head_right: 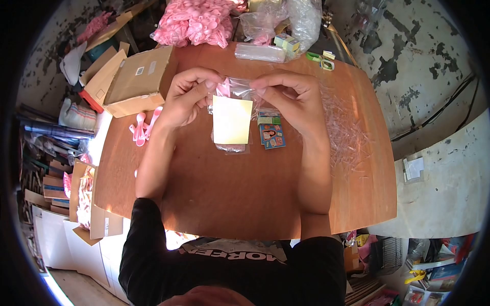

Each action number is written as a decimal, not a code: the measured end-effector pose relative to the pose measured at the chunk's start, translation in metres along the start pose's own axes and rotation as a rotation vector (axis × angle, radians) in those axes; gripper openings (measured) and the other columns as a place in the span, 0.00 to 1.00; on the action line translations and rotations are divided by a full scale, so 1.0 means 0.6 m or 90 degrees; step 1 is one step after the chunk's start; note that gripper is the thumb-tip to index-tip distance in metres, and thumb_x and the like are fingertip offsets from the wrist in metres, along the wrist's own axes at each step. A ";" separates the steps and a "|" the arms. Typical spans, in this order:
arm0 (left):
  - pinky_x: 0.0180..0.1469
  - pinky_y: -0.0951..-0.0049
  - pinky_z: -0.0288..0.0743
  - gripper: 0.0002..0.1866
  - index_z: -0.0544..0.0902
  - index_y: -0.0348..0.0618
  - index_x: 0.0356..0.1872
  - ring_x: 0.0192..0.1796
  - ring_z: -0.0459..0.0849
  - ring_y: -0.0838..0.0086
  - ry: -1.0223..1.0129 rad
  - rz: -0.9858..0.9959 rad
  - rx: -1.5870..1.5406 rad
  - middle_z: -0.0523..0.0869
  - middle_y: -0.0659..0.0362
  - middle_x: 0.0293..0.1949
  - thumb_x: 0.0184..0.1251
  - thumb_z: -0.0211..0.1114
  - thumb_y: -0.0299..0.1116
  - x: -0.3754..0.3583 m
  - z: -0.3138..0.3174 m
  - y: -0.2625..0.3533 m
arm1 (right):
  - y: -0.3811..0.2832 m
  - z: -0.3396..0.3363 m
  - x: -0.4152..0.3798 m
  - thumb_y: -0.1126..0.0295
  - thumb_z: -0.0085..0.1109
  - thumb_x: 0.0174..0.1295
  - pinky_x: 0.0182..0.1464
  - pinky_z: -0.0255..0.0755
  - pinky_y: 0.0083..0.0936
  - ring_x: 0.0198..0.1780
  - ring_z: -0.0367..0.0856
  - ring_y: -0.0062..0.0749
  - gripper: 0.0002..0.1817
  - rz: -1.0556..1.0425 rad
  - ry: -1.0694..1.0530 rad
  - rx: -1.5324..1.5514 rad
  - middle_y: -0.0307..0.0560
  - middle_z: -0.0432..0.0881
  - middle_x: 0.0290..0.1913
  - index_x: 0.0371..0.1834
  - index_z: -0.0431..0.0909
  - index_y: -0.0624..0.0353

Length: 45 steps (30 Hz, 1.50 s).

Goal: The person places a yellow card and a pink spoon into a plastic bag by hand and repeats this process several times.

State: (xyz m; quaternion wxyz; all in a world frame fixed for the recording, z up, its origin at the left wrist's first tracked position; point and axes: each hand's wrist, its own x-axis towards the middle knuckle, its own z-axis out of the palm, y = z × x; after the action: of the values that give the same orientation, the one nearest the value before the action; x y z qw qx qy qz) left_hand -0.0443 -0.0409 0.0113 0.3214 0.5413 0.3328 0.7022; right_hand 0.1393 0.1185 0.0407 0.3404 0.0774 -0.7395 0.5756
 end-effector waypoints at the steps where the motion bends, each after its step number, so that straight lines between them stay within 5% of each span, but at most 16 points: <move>1: 0.40 0.81 0.81 0.09 0.83 0.38 0.48 0.45 0.84 0.80 -0.002 -0.003 -0.001 0.87 0.59 0.44 0.73 0.57 0.23 -0.001 -0.004 -0.002 | -0.002 -0.001 0.000 0.82 0.60 0.63 0.40 0.81 0.20 0.37 0.84 0.23 0.06 0.000 0.001 0.000 0.46 0.86 0.39 0.41 0.85 0.68; 12: 0.45 0.78 0.80 0.09 0.82 0.35 0.47 0.46 0.84 0.78 -0.015 -0.021 -0.111 0.87 0.56 0.44 0.72 0.57 0.25 0.001 0.010 0.006 | -0.007 -0.005 0.005 0.83 0.59 0.62 0.41 0.80 0.19 0.40 0.84 0.23 0.06 -0.066 -0.045 -0.033 0.47 0.85 0.41 0.40 0.84 0.70; 16: 0.47 0.78 0.81 0.08 0.80 0.33 0.46 0.47 0.85 0.77 -0.008 0.063 0.116 0.85 0.53 0.46 0.67 0.63 0.20 -0.003 0.013 -0.008 | 0.003 0.011 0.001 0.82 0.64 0.60 0.40 0.80 0.17 0.39 0.84 0.23 0.05 -0.034 0.004 0.010 0.47 0.84 0.41 0.39 0.84 0.71; 25: 0.48 0.78 0.81 0.18 0.75 0.33 0.51 0.47 0.86 0.74 0.009 -0.005 0.235 0.83 0.53 0.51 0.60 0.67 0.15 -0.018 0.014 0.047 | 0.005 0.025 -0.006 0.84 0.70 0.52 0.38 0.80 0.14 0.41 0.86 0.26 0.23 -0.032 -0.067 -0.002 0.47 0.81 0.48 0.53 0.76 0.67; 29: 0.44 0.83 0.79 0.17 0.76 0.31 0.51 0.45 0.85 0.78 0.094 -0.037 0.358 0.83 0.56 0.48 0.62 0.66 0.16 -0.117 0.033 0.159 | -0.024 0.033 -0.015 0.82 0.68 0.55 0.43 0.78 0.16 0.47 0.85 0.27 0.32 0.057 -0.097 -0.049 0.48 0.76 0.57 0.64 0.69 0.63; 32: 0.58 0.64 0.75 0.17 0.77 0.31 0.51 0.54 0.82 0.61 0.164 0.084 0.627 0.83 0.43 0.49 0.59 0.59 0.14 -0.266 0.043 0.262 | -0.036 0.028 -0.014 0.76 0.63 0.62 0.49 0.74 0.18 0.47 0.83 0.25 0.26 0.083 -0.103 -0.156 0.49 0.77 0.56 0.65 0.70 0.62; 34: 0.57 0.63 0.75 0.13 0.77 0.32 0.48 0.53 0.82 0.58 0.309 0.101 0.718 0.83 0.41 0.50 0.63 0.56 0.17 -0.387 0.052 0.308 | -0.031 0.023 -0.016 0.73 0.62 0.63 0.51 0.73 0.19 0.47 0.82 0.24 0.25 0.106 -0.127 -0.199 0.49 0.77 0.56 0.64 0.71 0.61; 37: 0.55 0.72 0.73 0.12 0.78 0.34 0.49 0.51 0.81 0.72 0.723 -0.121 0.689 0.83 0.49 0.51 0.66 0.60 0.22 -0.593 0.070 0.310 | -0.012 0.018 -0.019 0.70 0.61 0.65 0.53 0.72 0.20 0.48 0.80 0.22 0.23 0.140 -0.100 -0.179 0.47 0.78 0.55 0.63 0.73 0.60; 39: 0.52 0.78 0.73 0.15 0.80 0.39 0.54 0.47 0.81 0.77 0.821 -0.421 0.692 0.84 0.58 0.49 0.66 0.62 0.25 -0.698 0.082 0.252 | -0.002 0.017 -0.022 0.71 0.59 0.65 0.60 0.70 0.23 0.52 0.78 0.25 0.25 0.155 -0.159 -0.247 0.49 0.77 0.57 0.65 0.70 0.65; 42: 0.55 0.73 0.74 0.21 0.79 0.40 0.57 0.50 0.83 0.71 0.884 -0.656 0.638 0.83 0.58 0.51 0.61 0.65 0.25 -0.904 0.067 0.108 | 0.008 0.035 -0.023 0.69 0.61 0.64 0.57 0.70 0.21 0.50 0.78 0.22 0.22 0.177 -0.205 -0.281 0.46 0.79 0.52 0.61 0.76 0.58; 44: 0.56 0.65 0.75 0.25 0.78 0.42 0.58 0.51 0.84 0.58 0.597 -0.938 0.966 0.83 0.50 0.54 0.57 0.69 0.30 -0.967 0.070 0.062 | 0.017 0.049 -0.011 0.71 0.62 0.63 0.55 0.71 0.22 0.48 0.79 0.24 0.20 0.178 -0.230 -0.346 0.45 0.80 0.50 0.59 0.77 0.58; 45: 0.57 0.58 0.75 0.27 0.79 0.45 0.58 0.52 0.83 0.51 0.701 -0.853 0.945 0.81 0.43 0.56 0.55 0.71 0.34 -0.974 0.052 0.054 | 0.039 0.053 -0.011 0.72 0.62 0.62 0.53 0.72 0.23 0.46 0.80 0.25 0.18 0.184 -0.260 -0.307 0.46 0.82 0.47 0.57 0.78 0.60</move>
State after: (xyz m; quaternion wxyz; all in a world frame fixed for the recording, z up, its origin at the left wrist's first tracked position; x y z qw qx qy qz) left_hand 0.1041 -0.5301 -0.2754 0.0426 -0.0700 0.9834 0.1619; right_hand 0.1192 0.0957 0.0149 0.1091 0.0027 -0.9102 0.3994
